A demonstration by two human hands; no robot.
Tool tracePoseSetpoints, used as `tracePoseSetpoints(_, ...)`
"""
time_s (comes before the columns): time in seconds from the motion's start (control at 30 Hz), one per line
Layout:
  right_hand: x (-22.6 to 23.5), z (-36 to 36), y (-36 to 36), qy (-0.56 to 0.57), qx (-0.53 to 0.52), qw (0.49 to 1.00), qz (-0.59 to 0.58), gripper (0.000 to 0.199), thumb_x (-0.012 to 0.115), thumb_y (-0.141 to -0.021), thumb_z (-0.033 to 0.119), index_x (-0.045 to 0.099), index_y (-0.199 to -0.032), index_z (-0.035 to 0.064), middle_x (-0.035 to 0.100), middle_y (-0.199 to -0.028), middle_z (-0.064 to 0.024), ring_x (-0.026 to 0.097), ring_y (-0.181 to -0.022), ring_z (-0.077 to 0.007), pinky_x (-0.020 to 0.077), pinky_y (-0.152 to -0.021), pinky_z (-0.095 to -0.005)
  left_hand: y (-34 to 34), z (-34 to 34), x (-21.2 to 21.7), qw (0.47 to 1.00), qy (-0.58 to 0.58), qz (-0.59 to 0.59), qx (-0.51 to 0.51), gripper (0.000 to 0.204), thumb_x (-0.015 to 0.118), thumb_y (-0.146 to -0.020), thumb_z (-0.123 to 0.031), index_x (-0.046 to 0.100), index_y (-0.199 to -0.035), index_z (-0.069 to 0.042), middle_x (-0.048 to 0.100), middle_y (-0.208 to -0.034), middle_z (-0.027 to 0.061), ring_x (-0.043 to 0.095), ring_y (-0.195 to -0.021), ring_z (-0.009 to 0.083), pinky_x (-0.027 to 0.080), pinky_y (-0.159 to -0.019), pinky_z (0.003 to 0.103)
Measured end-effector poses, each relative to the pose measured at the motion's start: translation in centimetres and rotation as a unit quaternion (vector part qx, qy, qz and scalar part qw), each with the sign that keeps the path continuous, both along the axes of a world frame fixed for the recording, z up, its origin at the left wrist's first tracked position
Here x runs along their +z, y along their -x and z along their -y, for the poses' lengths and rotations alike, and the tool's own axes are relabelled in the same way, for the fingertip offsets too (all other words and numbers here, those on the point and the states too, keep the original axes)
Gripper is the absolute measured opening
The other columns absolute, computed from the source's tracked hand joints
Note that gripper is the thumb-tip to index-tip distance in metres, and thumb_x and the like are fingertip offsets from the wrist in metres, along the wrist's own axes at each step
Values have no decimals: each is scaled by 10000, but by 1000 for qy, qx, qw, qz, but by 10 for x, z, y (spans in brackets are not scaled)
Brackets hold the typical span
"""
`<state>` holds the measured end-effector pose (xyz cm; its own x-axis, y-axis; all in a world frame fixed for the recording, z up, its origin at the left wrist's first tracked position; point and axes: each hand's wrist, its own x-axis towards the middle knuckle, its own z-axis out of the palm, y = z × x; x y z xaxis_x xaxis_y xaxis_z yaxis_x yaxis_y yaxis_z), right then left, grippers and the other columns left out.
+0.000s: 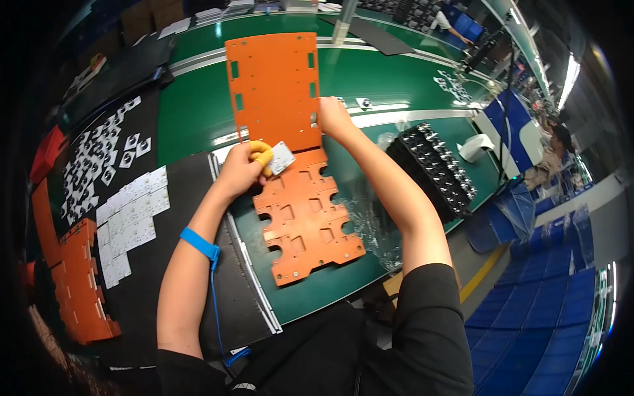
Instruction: Manually assembling LED circuit board modules into an orange fixture jig at a factory workstation.
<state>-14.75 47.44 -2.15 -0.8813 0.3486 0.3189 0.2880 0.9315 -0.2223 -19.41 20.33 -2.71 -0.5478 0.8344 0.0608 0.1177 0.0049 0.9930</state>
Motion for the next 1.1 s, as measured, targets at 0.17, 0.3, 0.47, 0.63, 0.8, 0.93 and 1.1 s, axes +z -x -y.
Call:
tracePoseSetpoints(0.17,72,32,-100,-26,-4,995,97,161,612,-799,90,696,-878,-23,671,-810,-255,668,-791,-411,541,-749,-460,-1,4,5,1000,0,6,9,161,526,-955,-100,589,-976,47,630,-708,88,588,-507,123,453,-467,256)
tracePoseSetpoints(0.3,131,50,-184,-28,-34,996,73,227,688,-808,146,705,-977,-5,705,-905,-205,694,-868,-330,540,-796,-389,1,3,0,999,-10,37,18,159,490,-970,-108,553,-1010,33,637,-768,106,635,-551,148,443,-464,260)
tracePoseSetpoints(0.47,154,-2,-234,-79,-92,992,31,273,690,-821,148,675,-1040,-16,652,-1073,-196,591,-1054,-365,463,-932,-423,-2,-1,2,1000,-14,17,7,152,492,-964,-99,552,-1027,25,643,-789,94,641,-568,142,436,-466,247)
tracePoseSetpoints(0.63,126,-19,-227,-185,-45,980,51,346,686,-847,202,663,-1136,13,596,-1203,-157,511,-1091,-372,428,-983,-424,-4,3,10,1000,15,-7,5,143,486,-957,-75,548,-1028,33,642,-774,95,667,-607,153,463,-474,247)
tracePoseSetpoints(0.8,122,-19,-214,-221,-44,974,32,279,666,-822,129,683,-1080,25,598,-1184,-144,514,-1057,-359,446,-949,-423,-4,4,23,993,30,115,-3,225,430,-1018,-141,438,-1161,32,620,-948,176,717,-755,253,593,-571,302)
tracePoseSetpoints(0.93,119,-30,-212,-181,-37,982,44,242,648,-822,78,663,-1053,9,596,-1164,-158,510,-1049,-365,438,-947,-414,-16,3,38,979,29,204,-13,252,425,-1029,-150,396,-1199,33,614,-1008,206,718,-771,273,611,-624,309)
tracePoseSetpoints(1.1,129,9,-198,-121,39,987,-95,205,649,-842,68,605,-1024,-15,616,-1049,-193,544,-973,-358,448,-872,-413,-12,2,32,985,-5,167,-31,258,492,-984,-66,408,-1202,45,639,-943,176,709,-769,213,595,-628,278)
